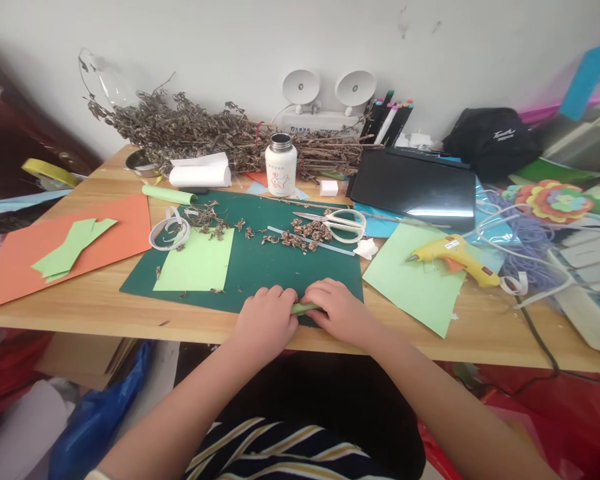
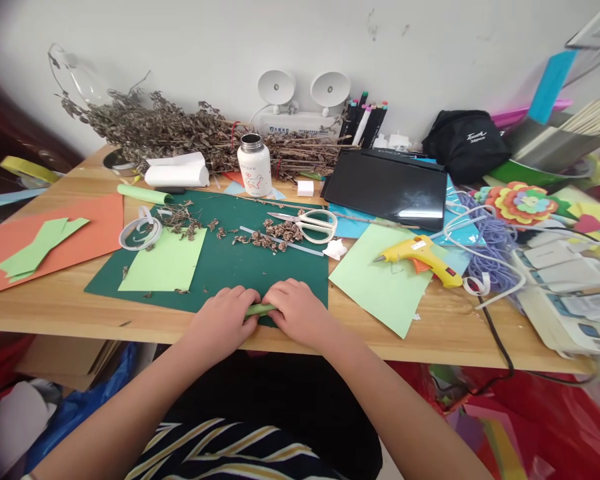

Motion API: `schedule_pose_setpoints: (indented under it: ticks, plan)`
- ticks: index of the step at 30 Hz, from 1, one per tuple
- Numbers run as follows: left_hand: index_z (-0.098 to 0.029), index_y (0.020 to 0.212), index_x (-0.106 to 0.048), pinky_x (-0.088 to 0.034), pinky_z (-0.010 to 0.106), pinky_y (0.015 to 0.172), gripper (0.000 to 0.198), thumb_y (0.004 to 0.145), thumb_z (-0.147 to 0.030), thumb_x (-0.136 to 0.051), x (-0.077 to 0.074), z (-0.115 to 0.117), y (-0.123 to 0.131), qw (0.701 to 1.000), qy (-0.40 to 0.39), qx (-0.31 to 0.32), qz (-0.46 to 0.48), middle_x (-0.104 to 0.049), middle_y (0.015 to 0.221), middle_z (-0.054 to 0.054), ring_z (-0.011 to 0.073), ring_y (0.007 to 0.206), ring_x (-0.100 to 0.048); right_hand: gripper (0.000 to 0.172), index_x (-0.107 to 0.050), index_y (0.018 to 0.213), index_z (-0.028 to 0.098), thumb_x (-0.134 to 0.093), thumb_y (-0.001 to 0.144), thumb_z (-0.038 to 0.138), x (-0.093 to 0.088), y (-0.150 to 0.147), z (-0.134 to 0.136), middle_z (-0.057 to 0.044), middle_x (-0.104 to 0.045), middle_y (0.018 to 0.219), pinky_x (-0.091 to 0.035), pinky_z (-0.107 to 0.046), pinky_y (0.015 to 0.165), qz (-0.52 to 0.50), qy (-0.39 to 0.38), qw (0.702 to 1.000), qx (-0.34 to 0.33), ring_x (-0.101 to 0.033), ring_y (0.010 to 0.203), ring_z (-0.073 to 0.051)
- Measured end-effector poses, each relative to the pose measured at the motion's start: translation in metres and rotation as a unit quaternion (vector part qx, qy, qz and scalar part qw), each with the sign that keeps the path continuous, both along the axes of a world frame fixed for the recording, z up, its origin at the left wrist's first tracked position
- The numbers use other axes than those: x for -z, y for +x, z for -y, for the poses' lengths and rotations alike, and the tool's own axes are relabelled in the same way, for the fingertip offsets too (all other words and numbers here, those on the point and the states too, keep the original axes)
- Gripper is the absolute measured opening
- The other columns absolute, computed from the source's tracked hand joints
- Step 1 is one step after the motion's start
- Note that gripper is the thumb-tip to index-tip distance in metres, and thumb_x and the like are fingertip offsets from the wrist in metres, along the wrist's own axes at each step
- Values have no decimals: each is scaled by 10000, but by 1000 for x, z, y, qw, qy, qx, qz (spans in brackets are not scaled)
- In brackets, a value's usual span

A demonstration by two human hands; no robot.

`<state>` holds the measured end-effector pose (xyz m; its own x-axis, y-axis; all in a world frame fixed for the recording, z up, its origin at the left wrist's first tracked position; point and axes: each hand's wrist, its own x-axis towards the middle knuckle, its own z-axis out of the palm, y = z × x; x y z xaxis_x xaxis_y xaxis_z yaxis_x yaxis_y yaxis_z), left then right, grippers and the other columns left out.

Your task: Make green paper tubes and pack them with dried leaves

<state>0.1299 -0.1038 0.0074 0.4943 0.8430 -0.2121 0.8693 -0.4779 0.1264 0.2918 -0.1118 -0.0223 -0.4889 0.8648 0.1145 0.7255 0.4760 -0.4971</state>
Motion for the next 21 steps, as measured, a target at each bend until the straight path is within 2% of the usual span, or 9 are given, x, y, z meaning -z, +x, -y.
schedule_pose_setpoints:
  ticks: [3, 6, 11, 13, 16, 18, 19, 21]
  plan:
    - [-152, 815, -531, -444, 350, 646, 147, 780, -169, -389, 3, 2, 3, 1000, 8, 18, -22, -580, 819, 90, 257, 793, -555, 71, -541, 778, 191, -507, 779, 129, 2, 0, 1, -28, -587, 874, -366, -301, 717, 1, 1, 1000, 5, -476, 784, -163]
    - [-128, 846, -523, -452, 345, 609, 185, 785, -128, -349, 5, 5, 5, 998, 11, 36, -40, -589, 811, 115, 262, 765, -583, 103, -537, 792, 191, -502, 763, 99, 4, -1, 3, -29, -590, 889, -367, -297, 716, 2, 17, 1000, 11, -484, 795, -164]
    - [-130, 907, -479, -414, 305, 483, 203, 769, -106, -333, -3, -1, 7, 997, -35, 19, -70, -610, 700, 91, 254, 610, -614, 133, -554, 832, 190, -468, 781, 103, -5, 0, 5, -36, -624, 867, -367, -294, 669, 64, 62, 996, 2, -519, 781, -172]
    - [-154, 891, -457, -380, 275, 463, 157, 774, -140, -353, -9, -6, 3, 997, -62, 15, -43, -594, 643, 54, 228, 566, -598, 114, -563, 834, 192, -463, 808, 144, -15, 2, 3, -38, -631, 844, -371, -296, 660, 86, 89, 992, -11, -532, 786, -177]
    - [-195, 776, -419, -344, 236, 467, 62, 792, -246, -388, -16, -11, -8, 988, -121, 0, 92, -529, 617, -8, 162, 553, -548, 117, -566, 847, 192, -465, 839, 250, -31, 8, -3, -51, -625, 849, -396, -303, 674, 49, 130, 990, -32, -542, 801, -181]
    - [-202, 740, -392, -333, 210, 449, 123, 790, -312, -412, -17, -10, -15, 952, -217, -34, 214, -455, 594, -48, 110, 499, -492, 125, -558, 877, 194, -489, 827, 285, -40, 11, -5, -60, -608, 895, -422, -310, 704, -15, 126, 991, -37, -545, 831, -182]
    - [-202, 747, -384, -328, 197, 431, 137, 788, -328, -420, -16, -8, -17, 920, -277, -57, 272, -422, 577, -65, 86, 455, -455, 129, -551, 903, 198, -506, 816, 282, -43, 11, -5, -64, -595, 937, -433, -315, 728, -52, 108, 992, -33, -544, 866, -185]
    - [-197, 790, -377, -307, 173, 386, 148, 786, -333, -434, -12, -1, -18, 837, -386, -98, 376, -389, 535, -90, 47, 370, -375, 200, -520, 986, 217, -533, 793, 263, -46, 8, -3, -68, -557, 1036, -454, -312, 750, -140, 45, 989, -10, -531, 939, -188]
